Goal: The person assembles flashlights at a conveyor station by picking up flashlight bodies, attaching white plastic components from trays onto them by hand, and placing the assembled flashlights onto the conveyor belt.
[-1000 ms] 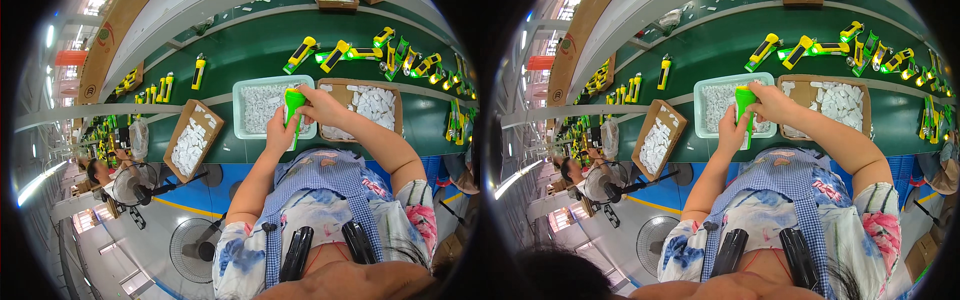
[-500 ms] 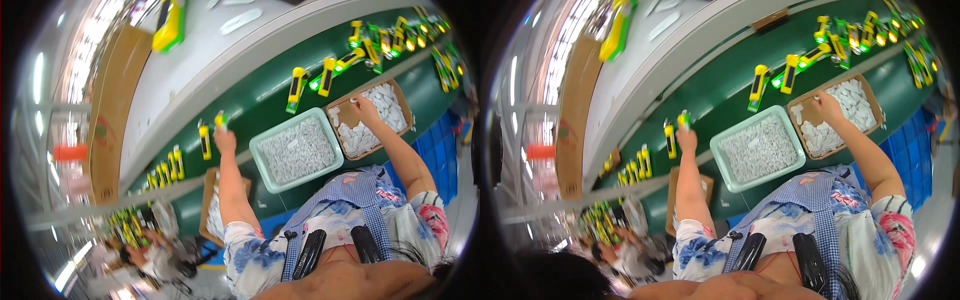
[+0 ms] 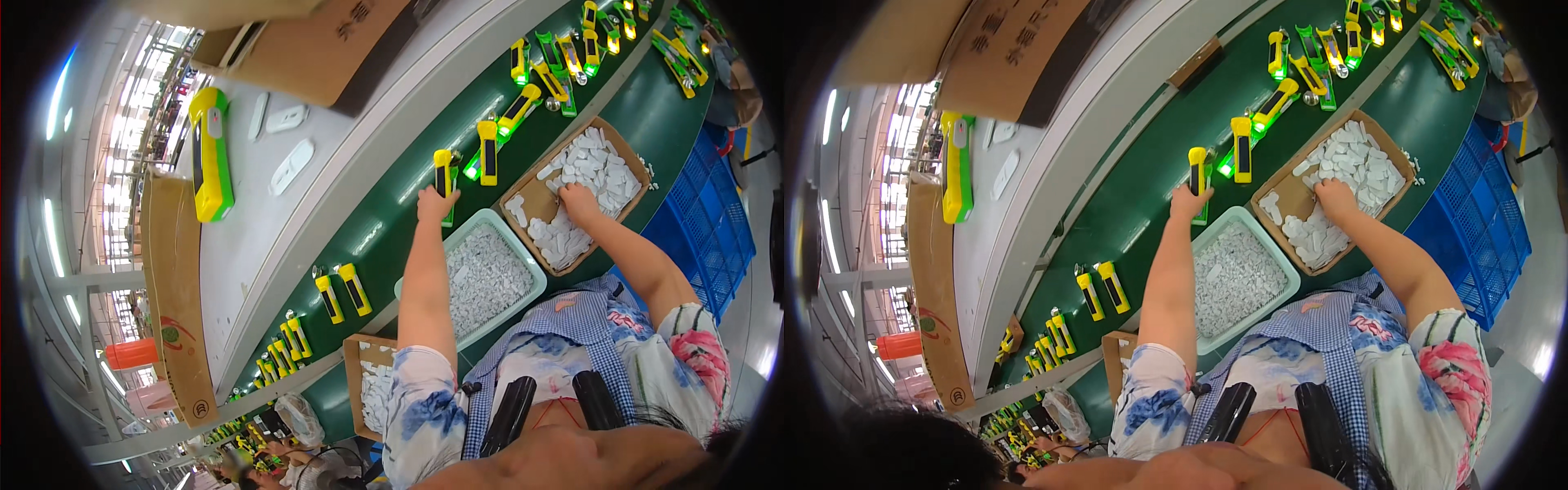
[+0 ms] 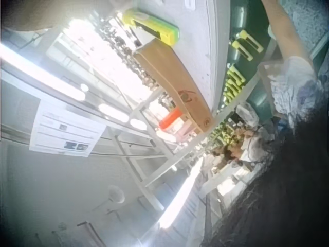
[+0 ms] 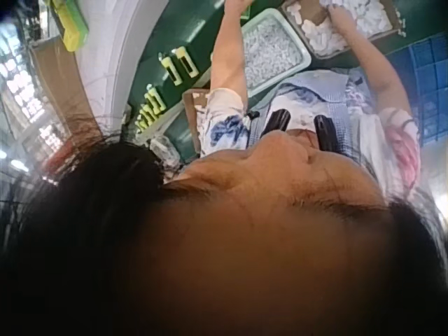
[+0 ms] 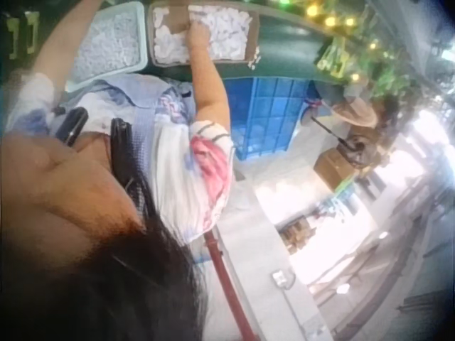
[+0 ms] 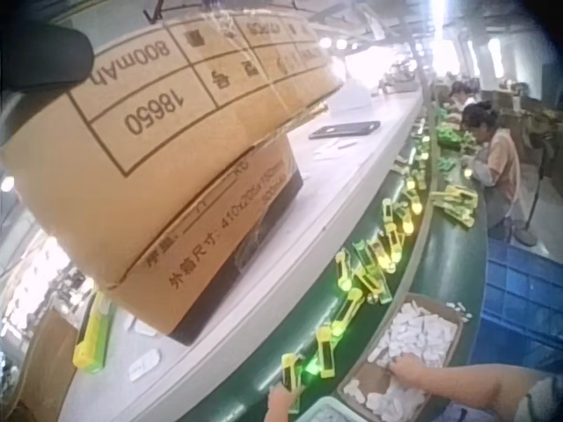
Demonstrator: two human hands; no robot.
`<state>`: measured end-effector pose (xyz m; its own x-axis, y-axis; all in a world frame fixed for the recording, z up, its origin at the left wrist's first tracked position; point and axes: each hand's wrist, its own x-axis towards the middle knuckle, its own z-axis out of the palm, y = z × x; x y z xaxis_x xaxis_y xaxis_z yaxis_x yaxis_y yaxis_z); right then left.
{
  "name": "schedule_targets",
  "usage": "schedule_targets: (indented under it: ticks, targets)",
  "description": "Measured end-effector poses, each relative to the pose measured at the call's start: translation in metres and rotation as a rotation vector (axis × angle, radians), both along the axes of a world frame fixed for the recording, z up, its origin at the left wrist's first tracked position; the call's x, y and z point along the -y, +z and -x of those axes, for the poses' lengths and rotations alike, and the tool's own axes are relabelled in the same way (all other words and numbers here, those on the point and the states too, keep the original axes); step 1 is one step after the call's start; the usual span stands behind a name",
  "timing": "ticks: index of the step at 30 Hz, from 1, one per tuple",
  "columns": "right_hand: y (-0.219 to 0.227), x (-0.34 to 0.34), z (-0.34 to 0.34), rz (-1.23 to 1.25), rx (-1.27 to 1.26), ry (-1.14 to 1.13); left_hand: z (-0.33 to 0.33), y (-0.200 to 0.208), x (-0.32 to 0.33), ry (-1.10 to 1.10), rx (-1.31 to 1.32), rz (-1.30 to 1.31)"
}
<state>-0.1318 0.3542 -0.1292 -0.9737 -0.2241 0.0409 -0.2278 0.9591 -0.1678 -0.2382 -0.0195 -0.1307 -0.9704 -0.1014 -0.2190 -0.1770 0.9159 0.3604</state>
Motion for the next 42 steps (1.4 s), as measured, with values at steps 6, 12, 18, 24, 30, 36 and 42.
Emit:
schedule_targets:
  ticks: [6, 12, 18, 24, 30, 36, 42]
  targets:
    - [0.019, 0.008, 0.003, 0.235, 0.012, 0.031, -0.012, -0.015, 0.035, 0.168, -0.154, -0.409]
    - [0.014, -0.019, 0.002, 0.253, 0.097, -0.122, -0.078, 0.107, -0.026, 0.301, 0.097, -1.342]
    - [0.011, -0.015, 0.025, 0.244, 0.138, -0.107, -0.172, 0.148, -0.058, 0.54, 0.216, -1.81]
    - [-0.006, -0.008, 0.045, 0.128, -0.008, -0.025, -0.229, 0.168, -0.124, 0.458, 0.007, -1.697]
    - [0.08, 0.006, 0.031, 0.955, 0.558, 0.004, -0.238, 0.137, -0.151, 0.467, -0.145, -1.156]
    - [0.196, 0.062, -0.016, 1.216, 1.143, 0.141, -0.23, 0.144, -0.18, 0.429, -0.23, -0.893]
    - [0.17, 0.077, -0.023, 0.797, 0.687, 0.351, -0.229, 0.146, -0.187, 0.39, -0.237, -0.861]
